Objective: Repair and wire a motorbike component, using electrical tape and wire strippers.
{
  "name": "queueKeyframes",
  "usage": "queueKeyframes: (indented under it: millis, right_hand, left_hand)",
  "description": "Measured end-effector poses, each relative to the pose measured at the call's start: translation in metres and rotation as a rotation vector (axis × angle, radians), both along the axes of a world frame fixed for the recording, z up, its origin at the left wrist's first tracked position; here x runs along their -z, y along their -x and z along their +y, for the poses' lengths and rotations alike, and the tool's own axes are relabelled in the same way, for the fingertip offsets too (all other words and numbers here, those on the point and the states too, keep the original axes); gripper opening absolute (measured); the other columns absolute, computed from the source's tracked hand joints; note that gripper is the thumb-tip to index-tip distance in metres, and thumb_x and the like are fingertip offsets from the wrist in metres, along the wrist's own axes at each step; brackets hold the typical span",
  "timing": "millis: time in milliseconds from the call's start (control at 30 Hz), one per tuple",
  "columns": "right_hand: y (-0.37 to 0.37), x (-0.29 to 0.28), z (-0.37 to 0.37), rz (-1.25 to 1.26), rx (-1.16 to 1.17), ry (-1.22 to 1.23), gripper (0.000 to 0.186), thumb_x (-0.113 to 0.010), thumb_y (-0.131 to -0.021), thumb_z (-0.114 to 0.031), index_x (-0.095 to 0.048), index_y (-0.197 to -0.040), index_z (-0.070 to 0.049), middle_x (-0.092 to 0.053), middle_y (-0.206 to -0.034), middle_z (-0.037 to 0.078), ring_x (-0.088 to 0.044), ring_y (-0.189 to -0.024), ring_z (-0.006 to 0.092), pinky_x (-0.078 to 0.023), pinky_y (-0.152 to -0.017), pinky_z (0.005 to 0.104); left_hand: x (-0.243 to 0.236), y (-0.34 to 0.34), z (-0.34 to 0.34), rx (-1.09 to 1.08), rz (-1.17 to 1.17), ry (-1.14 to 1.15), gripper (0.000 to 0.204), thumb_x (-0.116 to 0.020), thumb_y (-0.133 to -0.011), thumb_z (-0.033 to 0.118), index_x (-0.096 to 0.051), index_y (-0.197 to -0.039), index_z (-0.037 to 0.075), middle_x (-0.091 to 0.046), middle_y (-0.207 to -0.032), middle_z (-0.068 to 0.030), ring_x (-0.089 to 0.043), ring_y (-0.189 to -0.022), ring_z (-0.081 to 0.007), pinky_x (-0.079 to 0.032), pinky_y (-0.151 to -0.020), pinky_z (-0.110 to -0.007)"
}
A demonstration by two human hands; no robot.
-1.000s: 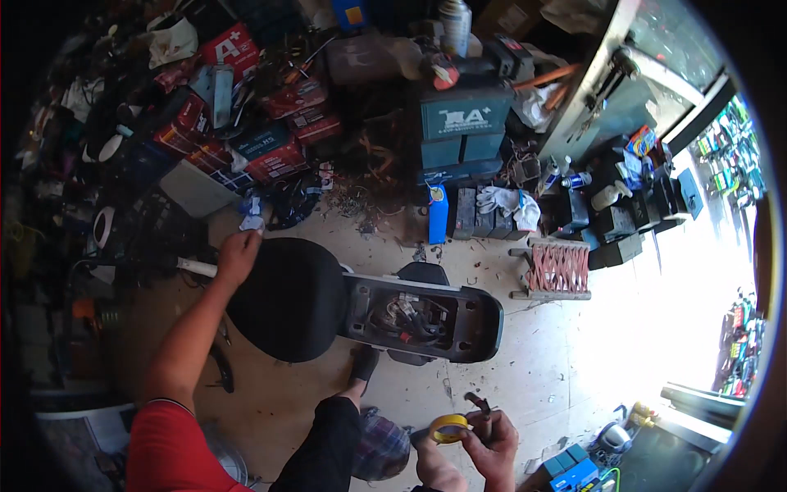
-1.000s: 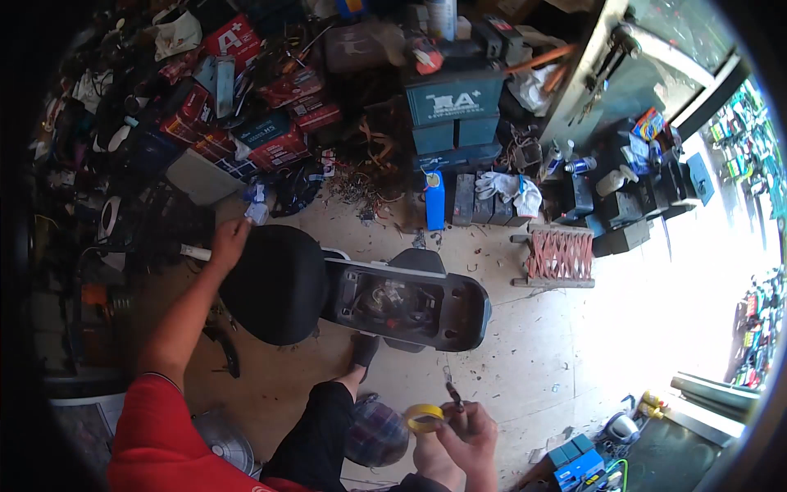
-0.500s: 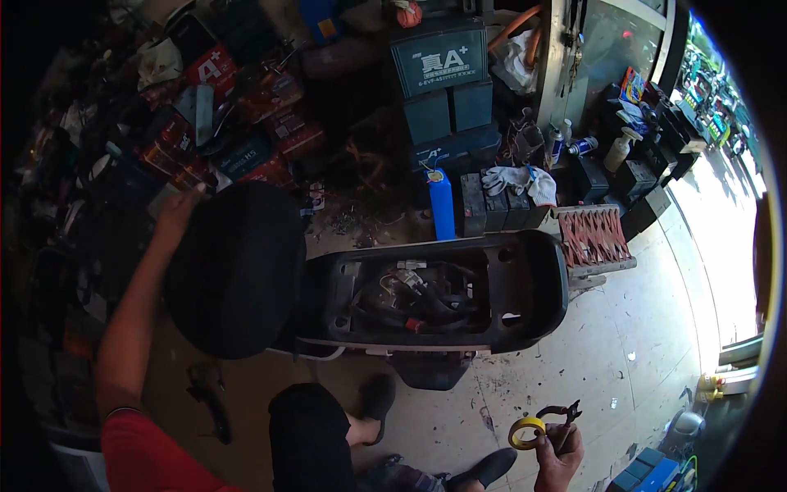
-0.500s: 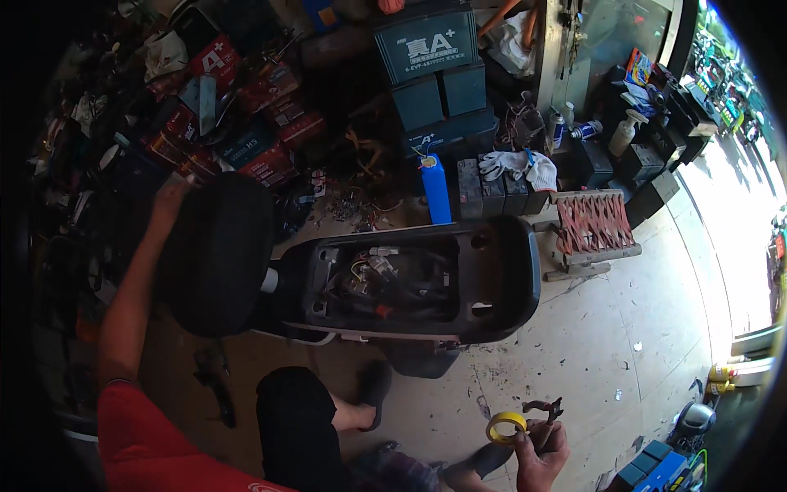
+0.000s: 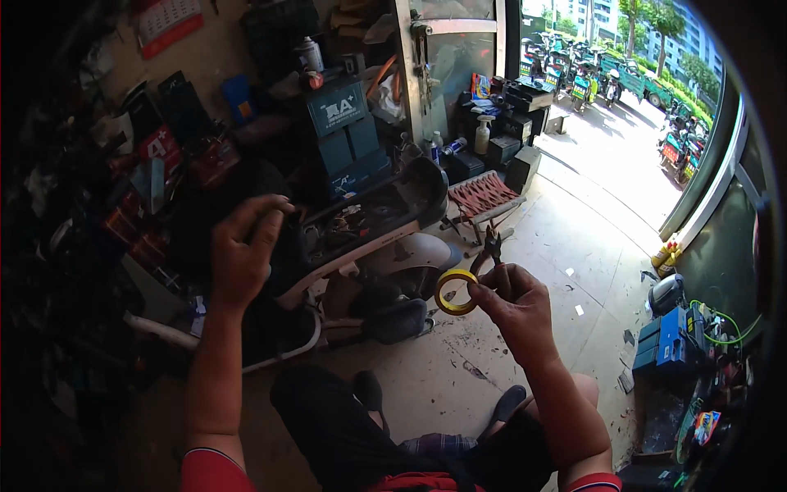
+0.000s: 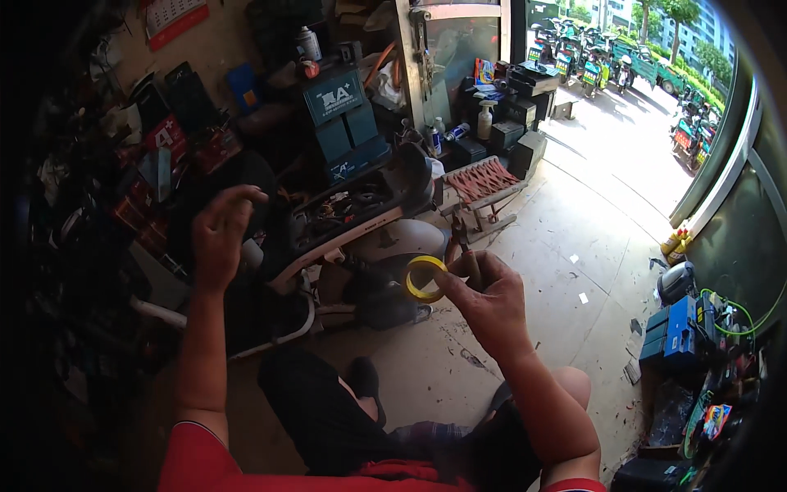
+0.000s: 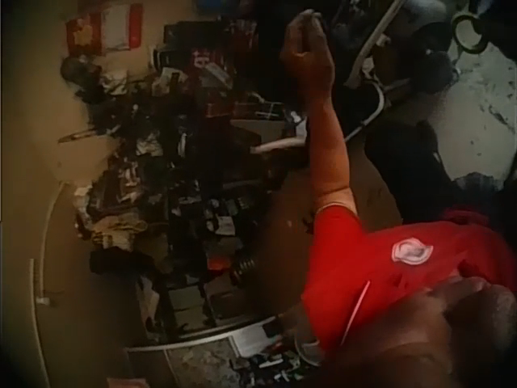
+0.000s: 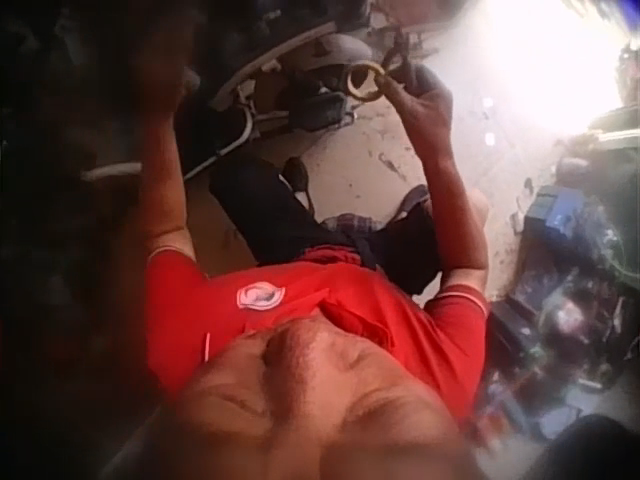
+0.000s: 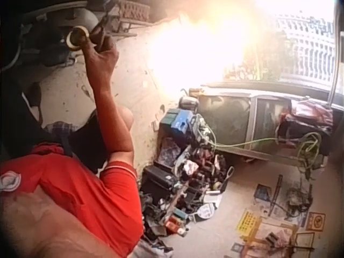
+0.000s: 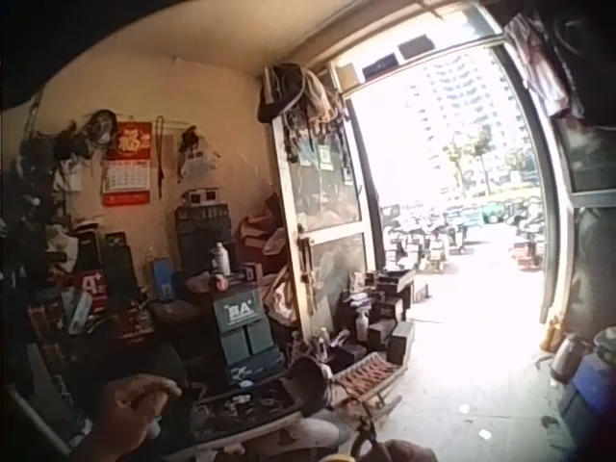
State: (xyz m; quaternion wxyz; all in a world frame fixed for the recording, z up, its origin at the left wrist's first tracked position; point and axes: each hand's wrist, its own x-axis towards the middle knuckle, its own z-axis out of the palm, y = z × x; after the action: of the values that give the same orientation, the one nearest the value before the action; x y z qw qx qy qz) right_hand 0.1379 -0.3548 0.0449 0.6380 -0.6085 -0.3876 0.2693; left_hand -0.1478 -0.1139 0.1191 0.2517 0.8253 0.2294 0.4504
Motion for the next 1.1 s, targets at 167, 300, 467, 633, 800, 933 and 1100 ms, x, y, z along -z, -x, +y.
queueKeyframes:
  millis: [167,300,467,633,800,933,1100]
  right_hand:
    - [0.026,-0.007,0.0,-0.108,-0.16,0.012,0.029,-0.083,-0.093,-0.018,-0.069,-0.103,0.005,-0.074,-0.091,0.008,-0.068,-0.081,0.0111,-0.056,-0.077,0.0268]
    - [0.025,0.004,0.0,-0.095,-0.1,0.072,0.03,-0.083,-0.093,-0.022,-0.071,-0.102,0.004,-0.07,-0.082,0.005,-0.063,-0.075,0.0094,-0.052,-0.068,0.0253]
    - [0.004,0.017,-0.003,-0.398,0.088,-0.09,0.021,-0.077,-0.094,-0.011,-0.072,-0.103,0.008,-0.071,-0.083,0.004,-0.063,-0.077,0.0087,-0.051,-0.068,0.0251]
    - [-0.034,0.008,0.001,0.444,-0.29,0.2,0.037,-0.067,-0.103,-0.036,-0.065,-0.122,-0.004,-0.056,-0.071,-0.001,-0.044,-0.049,0.0068,-0.035,-0.044,0.0255]
    - [-0.073,0.046,0.024,0.311,-0.32,0.435,0.048,-0.063,-0.104,-0.043,-0.06,-0.134,-0.006,-0.072,-0.1,0.007,-0.069,-0.076,0.0146,-0.042,-0.049,0.025]
    - [-0.073,0.049,0.049,0.343,-0.348,0.361,0.059,-0.06,-0.106,-0.042,-0.048,-0.152,-0.005,-0.06,-0.145,0.013,-0.066,-0.126,0.03,-0.056,-0.068,0.0299]
    - [-0.078,0.091,0.076,0.429,-0.45,0.181,0.047,-0.052,-0.112,-0.035,-0.049,-0.145,-0.002,-0.062,-0.14,0.02,-0.066,-0.124,0.036,-0.059,-0.099,0.0449]
  left_hand:
    - [0.09,-0.083,-0.093,0.482,0.07,0.604,0.044,-0.073,-0.1,0.019,-0.062,-0.141,0.008,-0.07,-0.128,-0.0117,-0.067,-0.119,-0.0199,-0.056,-0.099,-0.033]
    - [0.089,-0.098,-0.115,0.524,0.167,0.921,0.05,-0.068,-0.097,0.005,-0.055,-0.144,0.0,-0.067,-0.131,-0.0187,-0.07,-0.114,-0.0234,-0.059,-0.096,-0.034]
    - [0.137,-0.083,-0.071,0.372,-0.044,1.365,0.054,-0.051,-0.087,-0.013,-0.061,-0.139,0.002,-0.068,-0.127,-0.0182,-0.074,-0.104,-0.0266,-0.062,-0.094,-0.038]
    - [0.152,-0.082,-0.051,0.282,-0.074,1.516,0.055,-0.05,-0.082,-0.012,-0.063,-0.133,0.003,-0.068,-0.122,-0.0162,-0.069,-0.11,-0.0268,-0.061,-0.095,-0.042]
    - [0.159,-0.094,-0.032,0.366,-0.097,1.529,0.048,-0.051,-0.082,-0.001,-0.065,-0.128,0.005,-0.068,-0.117,-0.0129,-0.066,-0.112,-0.0264,-0.06,-0.096,-0.043]
    - [0.183,-0.102,-0.015,0.37,-0.231,1.718,0.029,-0.065,-0.095,0.023,-0.069,-0.119,0.007,-0.072,-0.107,-0.0089,-0.07,-0.097,-0.0211,-0.06,-0.087,-0.037]
    - [0.217,-0.149,0.001,0.05,-0.219,1.582,0.045,-0.072,-0.097,0.051,-0.07,-0.115,0.01,-0.074,-0.101,-0.0054,-0.072,-0.085,-0.0174,-0.06,-0.077,-0.033]
